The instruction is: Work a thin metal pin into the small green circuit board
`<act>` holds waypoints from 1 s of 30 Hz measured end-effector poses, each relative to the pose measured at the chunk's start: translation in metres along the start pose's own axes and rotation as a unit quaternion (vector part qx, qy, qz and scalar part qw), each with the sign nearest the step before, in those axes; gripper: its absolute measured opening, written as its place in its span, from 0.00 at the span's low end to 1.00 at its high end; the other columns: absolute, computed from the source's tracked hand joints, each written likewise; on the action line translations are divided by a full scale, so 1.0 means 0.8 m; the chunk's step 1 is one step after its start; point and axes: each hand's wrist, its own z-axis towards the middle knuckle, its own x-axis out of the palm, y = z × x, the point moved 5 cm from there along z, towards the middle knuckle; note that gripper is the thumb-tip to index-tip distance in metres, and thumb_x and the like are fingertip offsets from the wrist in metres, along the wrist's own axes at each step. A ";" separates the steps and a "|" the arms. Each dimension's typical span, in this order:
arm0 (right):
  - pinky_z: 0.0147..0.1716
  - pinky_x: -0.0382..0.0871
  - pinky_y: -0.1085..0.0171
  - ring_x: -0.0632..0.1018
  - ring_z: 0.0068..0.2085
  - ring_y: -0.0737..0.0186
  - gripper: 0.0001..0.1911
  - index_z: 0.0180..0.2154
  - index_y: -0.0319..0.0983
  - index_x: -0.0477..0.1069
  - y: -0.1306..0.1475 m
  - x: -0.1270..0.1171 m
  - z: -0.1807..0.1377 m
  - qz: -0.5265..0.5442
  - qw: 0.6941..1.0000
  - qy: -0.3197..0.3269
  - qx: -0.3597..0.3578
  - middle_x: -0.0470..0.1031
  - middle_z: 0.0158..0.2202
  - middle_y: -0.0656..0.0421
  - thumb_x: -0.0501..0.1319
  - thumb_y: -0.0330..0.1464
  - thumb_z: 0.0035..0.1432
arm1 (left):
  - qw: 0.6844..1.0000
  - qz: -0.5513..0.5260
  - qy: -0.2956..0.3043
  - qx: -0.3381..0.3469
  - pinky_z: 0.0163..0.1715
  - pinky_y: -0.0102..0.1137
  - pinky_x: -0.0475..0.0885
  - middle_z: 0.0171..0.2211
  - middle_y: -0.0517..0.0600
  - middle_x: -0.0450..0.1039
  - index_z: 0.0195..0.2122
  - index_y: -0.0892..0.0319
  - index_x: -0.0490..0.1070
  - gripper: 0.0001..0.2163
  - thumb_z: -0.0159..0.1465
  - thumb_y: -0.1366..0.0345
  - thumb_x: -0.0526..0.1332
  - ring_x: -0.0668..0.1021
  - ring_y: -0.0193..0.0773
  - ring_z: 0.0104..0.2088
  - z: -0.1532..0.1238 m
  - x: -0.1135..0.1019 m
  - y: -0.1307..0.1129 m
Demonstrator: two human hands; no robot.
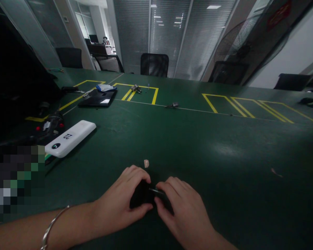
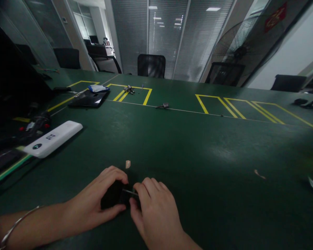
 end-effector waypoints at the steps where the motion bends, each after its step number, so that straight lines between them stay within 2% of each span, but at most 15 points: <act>1: 0.30 0.66 0.59 0.75 0.32 0.57 0.10 0.40 0.40 0.72 0.001 -0.001 0.000 -0.007 1.000 -0.014 -0.001 0.74 0.32 0.59 0.61 0.25 0.54 | 1.000 0.000 -0.004 0.005 0.46 0.40 0.68 0.45 0.52 0.68 0.46 0.55 0.61 0.17 0.59 0.70 0.64 0.71 0.44 0.46 -0.001 -0.001 0.000; 5: 0.28 0.66 0.61 0.75 0.30 0.58 0.08 0.39 0.39 0.72 0.001 -0.008 0.000 -0.009 0.998 -0.056 0.007 0.74 0.31 0.58 0.60 0.26 0.55 | 0.999 0.006 -0.023 0.038 0.47 0.40 0.68 0.45 0.53 0.69 0.46 0.56 0.60 0.16 0.59 0.70 0.63 0.71 0.44 0.45 -0.002 -0.008 -0.006; 14: 0.26 0.66 0.64 0.76 0.29 0.60 0.06 0.37 0.39 0.72 0.005 -0.014 0.003 0.042 0.996 -0.073 0.022 0.74 0.30 0.58 0.59 0.27 0.56 | 0.998 0.005 -0.035 0.043 0.46 0.40 0.70 0.45 0.52 0.69 0.47 0.55 0.59 0.17 0.59 0.70 0.63 0.72 0.43 0.45 -0.002 -0.010 -0.004; 25: 0.28 0.66 0.63 0.75 0.30 0.60 0.06 0.37 0.37 0.72 0.008 -0.016 0.006 0.047 0.994 -0.085 0.047 0.74 0.31 0.56 0.59 0.29 0.56 | 0.999 0.010 -0.037 0.030 0.45 0.39 0.72 0.44 0.53 0.70 0.46 0.56 0.60 0.15 0.59 0.70 0.62 0.74 0.43 0.44 -0.004 -0.010 -0.001; 30: 0.30 0.69 0.64 0.76 0.32 0.60 0.06 0.37 0.39 0.73 0.002 -0.019 0.007 0.044 0.995 -0.065 0.068 0.74 0.32 0.58 0.60 0.30 0.55 | 0.998 0.025 -0.054 0.010 0.43 0.39 0.73 0.42 0.52 0.71 0.45 0.56 0.62 0.13 0.60 0.68 0.62 0.75 0.42 0.42 0.000 -0.015 0.000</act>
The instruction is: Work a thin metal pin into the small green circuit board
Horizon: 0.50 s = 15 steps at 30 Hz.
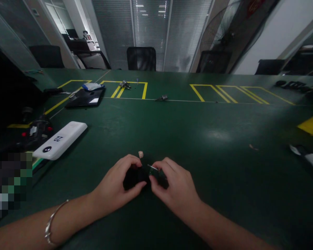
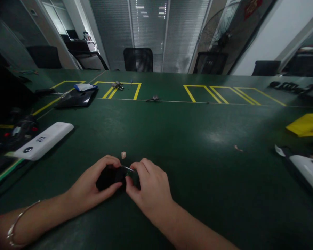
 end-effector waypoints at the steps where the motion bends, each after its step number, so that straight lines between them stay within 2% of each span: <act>1: 0.30 0.69 0.64 0.76 0.32 0.60 0.06 0.37 0.39 0.72 -0.004 -0.003 0.001 -0.003 1.000 0.000 0.004 0.74 0.32 0.58 0.60 0.30 0.55 | 1.000 0.001 0.004 -0.002 0.43 0.39 0.74 0.43 0.52 0.71 0.46 0.56 0.63 0.14 0.60 0.67 0.62 0.75 0.43 0.42 0.001 0.000 0.001; 7: 0.29 0.72 0.66 0.77 0.31 0.64 0.07 0.40 0.40 0.71 -0.027 -0.023 0.012 0.021 1.000 0.008 0.017 0.74 0.33 0.58 0.59 0.29 0.59 | 0.999 0.017 0.027 0.013 0.53 0.45 0.69 0.51 0.56 0.70 0.56 0.56 0.64 0.22 0.61 0.66 0.64 0.72 0.47 0.52 0.001 0.007 0.007; 10: 0.29 0.72 0.66 0.77 0.31 0.64 0.06 0.40 0.40 0.71 -0.026 -0.027 0.015 0.053 0.997 0.039 0.027 0.73 0.33 0.59 0.59 0.30 0.59 | 0.999 -0.002 0.037 0.009 0.55 0.46 0.68 0.52 0.55 0.70 0.54 0.54 0.68 0.19 0.61 0.66 0.64 0.71 0.48 0.54 0.004 0.009 0.007; 13: 0.29 0.71 0.65 0.76 0.31 0.63 0.07 0.40 0.41 0.71 -0.023 -0.037 0.016 0.072 0.993 0.085 0.025 0.73 0.33 0.59 0.60 0.29 0.58 | 0.997 -0.061 0.047 -0.019 0.53 0.42 0.70 0.50 0.53 0.70 0.51 0.54 0.71 0.16 0.61 0.67 0.64 0.73 0.44 0.51 0.013 0.013 -0.001; 15: 0.30 0.71 0.64 0.77 0.32 0.62 0.07 0.39 0.41 0.72 -0.026 -0.049 0.016 0.056 0.994 0.093 0.005 0.73 0.32 0.60 0.60 0.29 0.57 | 0.991 -0.115 0.054 -0.045 0.47 0.38 0.73 0.46 0.52 0.71 0.49 0.56 0.71 0.14 0.61 0.67 0.64 0.75 0.41 0.45 0.023 0.019 -0.011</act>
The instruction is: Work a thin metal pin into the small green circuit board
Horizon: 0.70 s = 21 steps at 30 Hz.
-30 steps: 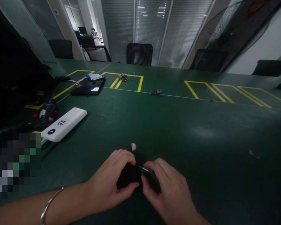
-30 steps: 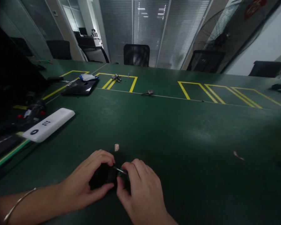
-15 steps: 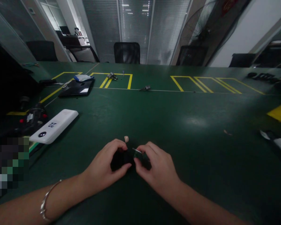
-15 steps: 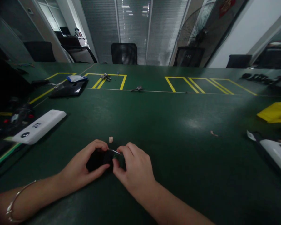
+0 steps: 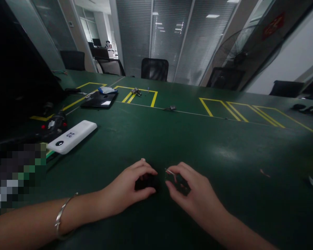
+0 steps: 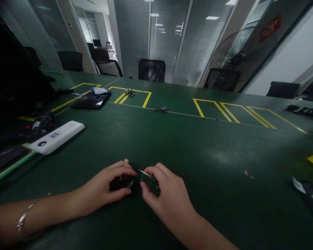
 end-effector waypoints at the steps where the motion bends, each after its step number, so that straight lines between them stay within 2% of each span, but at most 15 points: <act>1: 0.29 0.71 0.64 0.77 0.31 0.63 0.07 0.39 0.41 0.72 -0.003 -0.007 -0.002 -0.006 1.000 -0.008 -0.005 0.73 0.32 0.60 0.60 0.29 0.58 | 0.999 -0.029 -0.002 -0.018 0.44 0.38 0.74 0.44 0.52 0.71 0.49 0.57 0.70 0.14 0.61 0.67 0.65 0.76 0.40 0.41 0.006 0.005 -0.004; 4: 0.25 0.70 0.68 0.76 0.29 0.65 0.08 0.41 0.41 0.71 -0.016 -0.021 -0.009 -0.003 0.999 -0.043 -0.015 0.72 0.30 0.60 0.58 0.29 0.59 | 0.985 -0.160 0.007 -0.064 0.41 0.38 0.75 0.41 0.52 0.72 0.49 0.60 0.67 0.16 0.59 0.68 0.65 0.77 0.40 0.39 0.027 0.024 -0.013; 7: 0.26 0.71 0.69 0.77 0.28 0.66 0.09 0.42 0.42 0.70 -0.028 -0.021 -0.017 0.010 0.994 -0.098 -0.044 0.72 0.30 0.61 0.59 0.28 0.59 | 0.961 -0.271 -0.004 -0.055 0.43 0.38 0.75 0.44 0.53 0.72 0.51 0.58 0.64 0.19 0.59 0.73 0.64 0.78 0.40 0.43 0.043 0.039 -0.014; 10: 0.26 0.72 0.70 0.77 0.28 0.66 0.12 0.43 0.43 0.69 -0.034 -0.012 -0.022 0.014 0.991 -0.103 -0.086 0.73 0.30 0.62 0.60 0.26 0.57 | 0.955 -0.297 -0.016 -0.021 0.42 0.36 0.75 0.44 0.52 0.69 0.51 0.58 0.64 0.19 0.59 0.75 0.62 0.77 0.37 0.41 0.045 0.048 -0.007; 11: 0.26 0.72 0.70 0.77 0.28 0.66 0.12 0.43 0.43 0.69 -0.035 -0.010 -0.023 0.018 0.991 -0.099 -0.090 0.73 0.31 0.62 0.60 0.26 0.56 | 0.953 -0.301 -0.024 0.001 0.44 0.36 0.75 0.47 0.53 0.67 0.51 0.57 0.65 0.20 0.59 0.77 0.62 0.77 0.37 0.43 0.044 0.049 -0.007; 13: 0.27 0.72 0.70 0.77 0.28 0.67 0.13 0.42 0.44 0.69 -0.037 -0.011 -0.025 0.022 0.989 -0.108 -0.096 0.73 0.30 0.62 0.60 0.25 0.56 | 0.951 -0.307 -0.003 0.027 0.48 0.37 0.74 0.54 0.54 0.63 0.50 0.56 0.67 0.20 0.58 0.79 0.61 0.76 0.38 0.47 0.041 0.052 -0.008; 15: 0.27 0.72 0.70 0.77 0.28 0.67 0.13 0.42 0.43 0.69 -0.037 -0.012 -0.026 0.022 0.989 -0.106 -0.101 0.73 0.30 0.62 0.61 0.24 0.55 | 0.942 -0.333 0.039 0.016 0.49 0.38 0.74 0.52 0.54 0.66 0.50 0.56 0.67 0.20 0.59 0.80 0.60 0.77 0.39 0.48 0.040 0.056 -0.010; 17: 0.27 0.73 0.70 0.77 0.29 0.66 0.14 0.44 0.43 0.68 -0.036 -0.012 -0.028 0.019 0.989 -0.099 -0.109 0.74 0.30 0.61 0.61 0.24 0.55 | 0.925 -0.371 0.079 -0.029 0.51 0.39 0.73 0.47 0.53 0.72 0.52 0.57 0.65 0.20 0.60 0.80 0.60 0.78 0.39 0.48 0.040 0.061 -0.011; 21: 0.27 0.73 0.67 0.78 0.29 0.64 0.14 0.45 0.43 0.68 -0.033 -0.007 -0.033 -0.008 0.987 -0.088 -0.135 0.75 0.31 0.59 0.61 0.25 0.56 | 0.914 -0.395 0.075 -0.047 0.50 0.37 0.74 0.46 0.51 0.74 0.53 0.56 0.65 0.22 0.59 0.80 0.62 0.78 0.37 0.46 0.041 0.062 -0.011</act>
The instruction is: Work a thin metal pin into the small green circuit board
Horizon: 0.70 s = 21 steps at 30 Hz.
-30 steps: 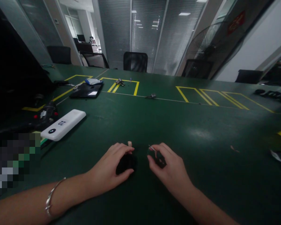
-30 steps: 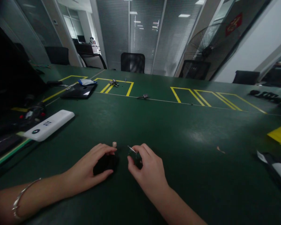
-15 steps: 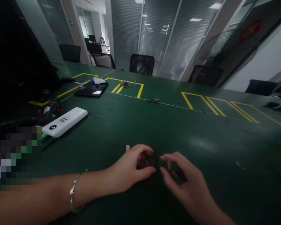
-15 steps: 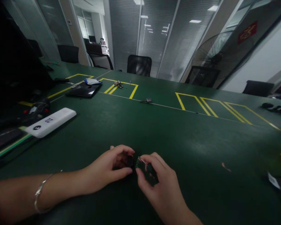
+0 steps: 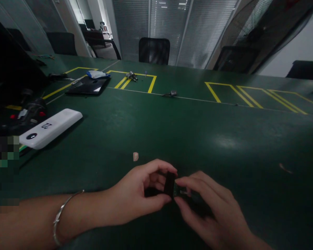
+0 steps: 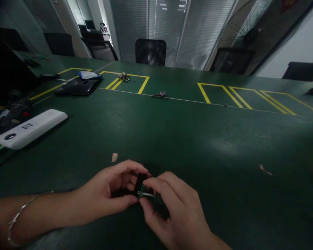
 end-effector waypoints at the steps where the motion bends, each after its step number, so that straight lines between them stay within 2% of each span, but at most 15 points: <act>1: 0.27 0.74 0.67 0.78 0.30 0.63 0.14 0.45 0.42 0.68 0.001 0.001 -0.001 -0.007 1.000 0.001 -0.004 0.76 0.31 0.59 0.61 0.25 0.57 | 1.000 -0.001 0.001 -0.002 0.50 0.37 0.75 0.46 0.51 0.74 0.54 0.56 0.65 0.23 0.59 0.80 0.63 0.79 0.37 0.46 0.000 0.000 0.001; 8: 0.28 0.74 0.66 0.79 0.31 0.62 0.12 0.45 0.42 0.69 0.005 0.001 -0.004 -0.033 0.999 -0.002 -0.002 0.76 0.32 0.57 0.60 0.26 0.59 | 1.000 0.015 0.013 -0.002 0.50 0.38 0.74 0.46 0.51 0.75 0.54 0.56 0.66 0.22 0.60 0.79 0.63 0.79 0.38 0.46 -0.004 -0.002 0.004; 18: 0.27 0.73 0.64 0.78 0.30 0.62 0.09 0.43 0.36 0.72 0.011 0.000 -0.004 -0.031 0.999 -0.022 -0.019 0.75 0.32 0.55 0.61 0.25 0.59 | 1.000 -0.015 0.022 -0.010 0.47 0.33 0.72 0.44 0.51 0.75 0.55 0.58 0.64 0.21 0.61 0.78 0.64 0.78 0.35 0.45 -0.002 0.001 0.011; 21: 0.27 0.73 0.64 0.78 0.30 0.61 0.09 0.42 0.36 0.72 0.012 -0.001 -0.004 -0.035 0.999 -0.025 -0.014 0.75 0.31 0.55 0.61 0.24 0.59 | 1.000 -0.019 0.008 -0.008 0.47 0.32 0.72 0.44 0.51 0.75 0.54 0.59 0.65 0.21 0.60 0.77 0.65 0.78 0.35 0.44 -0.003 0.001 0.012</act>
